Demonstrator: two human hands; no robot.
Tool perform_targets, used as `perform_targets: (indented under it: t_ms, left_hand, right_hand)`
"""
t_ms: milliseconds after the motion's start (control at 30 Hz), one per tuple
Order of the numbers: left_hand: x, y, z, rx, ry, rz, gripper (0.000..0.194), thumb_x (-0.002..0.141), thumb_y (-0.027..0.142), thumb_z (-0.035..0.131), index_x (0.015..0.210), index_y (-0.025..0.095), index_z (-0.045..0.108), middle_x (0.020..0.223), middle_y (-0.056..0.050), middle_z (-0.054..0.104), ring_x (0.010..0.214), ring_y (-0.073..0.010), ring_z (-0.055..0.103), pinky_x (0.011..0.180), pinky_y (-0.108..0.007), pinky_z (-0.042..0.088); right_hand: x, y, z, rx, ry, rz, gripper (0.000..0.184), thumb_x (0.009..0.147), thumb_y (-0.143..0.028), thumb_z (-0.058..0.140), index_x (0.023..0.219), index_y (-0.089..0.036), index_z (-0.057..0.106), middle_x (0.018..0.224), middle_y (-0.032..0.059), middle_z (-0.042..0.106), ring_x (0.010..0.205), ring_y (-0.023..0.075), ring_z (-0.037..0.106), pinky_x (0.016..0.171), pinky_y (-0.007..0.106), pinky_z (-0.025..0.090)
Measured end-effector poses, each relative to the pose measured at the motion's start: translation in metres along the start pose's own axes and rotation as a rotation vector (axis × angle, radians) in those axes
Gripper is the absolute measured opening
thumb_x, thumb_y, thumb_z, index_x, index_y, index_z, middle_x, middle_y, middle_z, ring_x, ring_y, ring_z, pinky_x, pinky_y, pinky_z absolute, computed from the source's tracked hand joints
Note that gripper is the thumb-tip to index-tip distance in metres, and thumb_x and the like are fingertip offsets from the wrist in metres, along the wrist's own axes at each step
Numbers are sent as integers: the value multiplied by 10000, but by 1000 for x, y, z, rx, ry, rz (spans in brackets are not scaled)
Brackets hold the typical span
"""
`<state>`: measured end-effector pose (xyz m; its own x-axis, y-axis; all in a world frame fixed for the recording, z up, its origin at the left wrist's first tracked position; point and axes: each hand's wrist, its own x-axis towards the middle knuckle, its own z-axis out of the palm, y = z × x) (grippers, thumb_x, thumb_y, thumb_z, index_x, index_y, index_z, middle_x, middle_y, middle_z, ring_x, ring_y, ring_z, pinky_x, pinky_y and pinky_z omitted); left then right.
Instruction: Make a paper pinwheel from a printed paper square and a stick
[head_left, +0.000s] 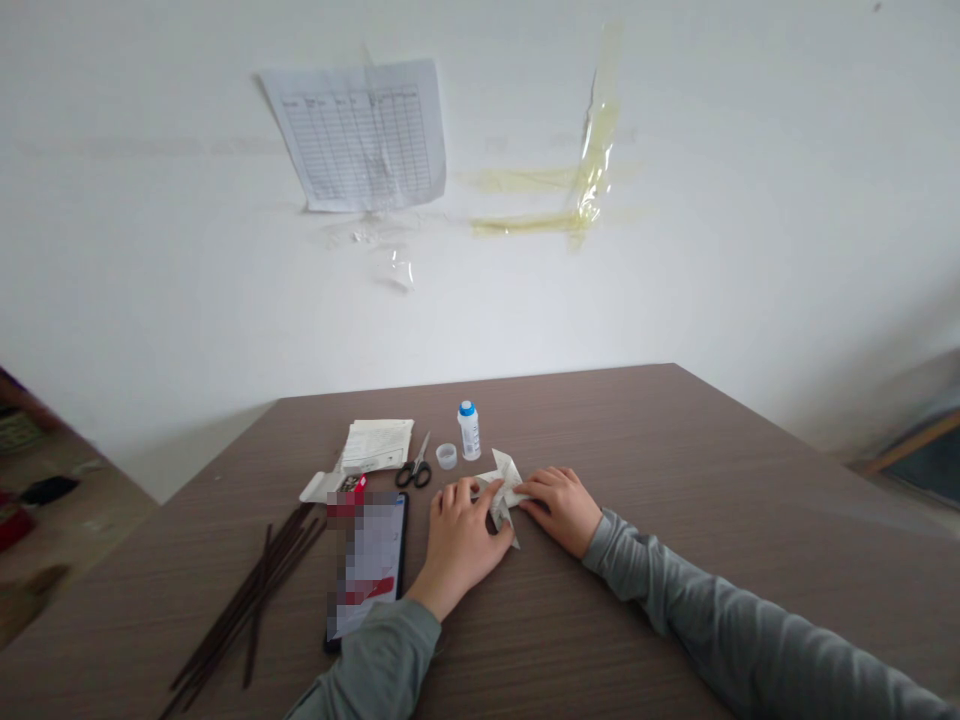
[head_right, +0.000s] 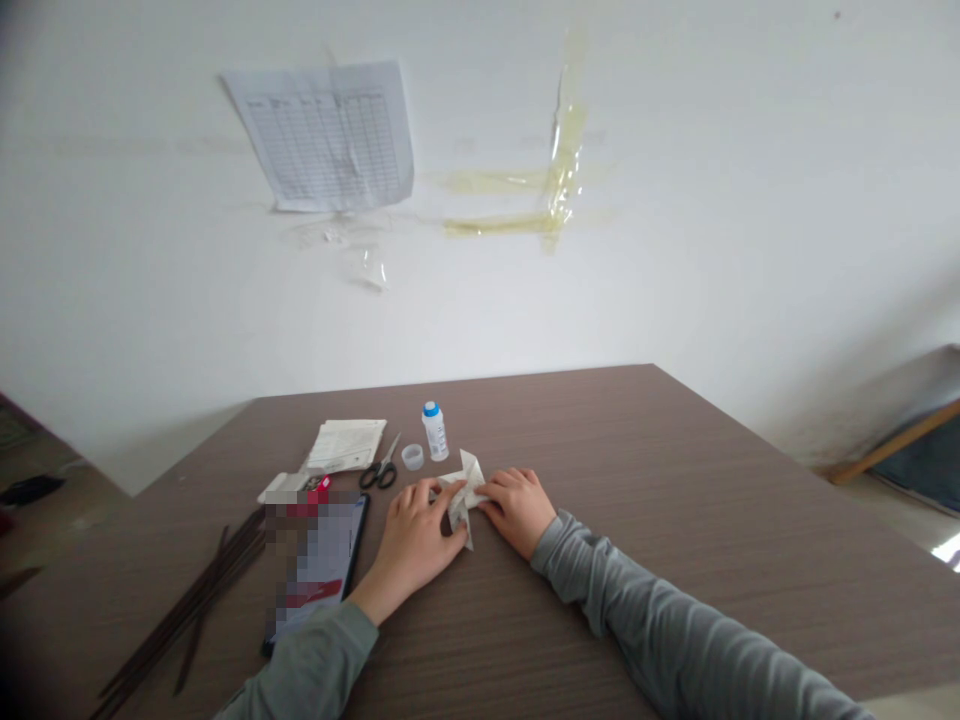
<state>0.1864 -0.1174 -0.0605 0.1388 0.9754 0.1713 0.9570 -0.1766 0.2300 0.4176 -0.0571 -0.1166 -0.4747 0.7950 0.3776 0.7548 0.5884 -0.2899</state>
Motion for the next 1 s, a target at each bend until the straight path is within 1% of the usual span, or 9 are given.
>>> perform_targets:
  t_ms: [167,300,400,500,567,667,733,833,1000]
  left_hand:
    - [0,2,-4,2,-21,-6,576,1089,287,896,1656,381,934,1571,-135,852,1509,-417,767,1386,-597,591]
    - [1,5,-9,-9,-57,-24,588,1092,288,901,1673,378,932,1599,-148,845,1552,-433,768,1422,-609,572]
    - [1,5,-10,-21,-74,-25,592,1097,296,892,1684,370,923,1619,-156,835,1567,-436,755,1426,-613,561]
    - [1,2,-6,-22,-65,-16,572,1108,310,867,1674,359,924,1628,-160,830,1557,-439,740,1416,-618,551]
    - [0,1,-2,-17,-36,-9,564,1104,317,859,1663,359,922,1611,-152,836,1535,-430,739,1399,-598,553]
    - [1,-1,1,-6,-3,-10,617,1076,318,881,1692,353,892,1570,-138,852,1503,-415,755,1378,-572,573]
    - [1,-1,1,0,-6,-12,628,1072,316,887,1699,354,887,1556,-132,858,1496,-411,767,1372,-575,588]
    - [1,0,-2,1,-27,-5,561,1099,307,873,1653,380,921,1570,-127,856,1510,-406,775,1376,-583,591]
    - [0,3,-7,-3,-60,-9,516,1126,317,867,1630,394,945,1623,-136,840,1549,-421,762,1390,-600,581]
  right_hand:
    - [0,-1,-1,11,-5,3,340,1232,-248,740,1420,-373,994,1300,77,982,1255,327,882,1204,499,677]
    - [0,-3,-3,21,-26,23,328,1227,-227,765,1423,-337,1004,1318,99,986,1273,345,889,1217,513,677]
    - [1,-5,-4,24,-28,23,323,1224,-215,773,1421,-320,1006,1314,110,989,1277,354,897,1225,528,680]
    - [1,-6,-5,27,-38,29,334,1231,-218,757,1436,-316,1001,1325,121,987,1293,362,895,1233,546,679]
    - [2,-7,-6,27,-58,43,343,1230,-219,752,1450,-311,997,1342,125,984,1312,364,887,1245,552,672]
    - [1,-6,-6,21,-72,51,357,1235,-228,737,1469,-326,989,1355,111,976,1325,347,869,1270,541,657]
    - [1,-5,-5,19,-61,44,364,1243,-238,721,1461,-347,991,1342,97,971,1310,337,862,1262,527,660]
    - [1,-3,-3,20,-40,29,356,1242,-241,727,1435,-365,1000,1317,86,973,1288,341,872,1233,523,677]
    - [3,-6,-7,28,-47,35,325,1213,-194,795,1429,-317,1005,1327,116,986,1298,357,895,1240,524,671]
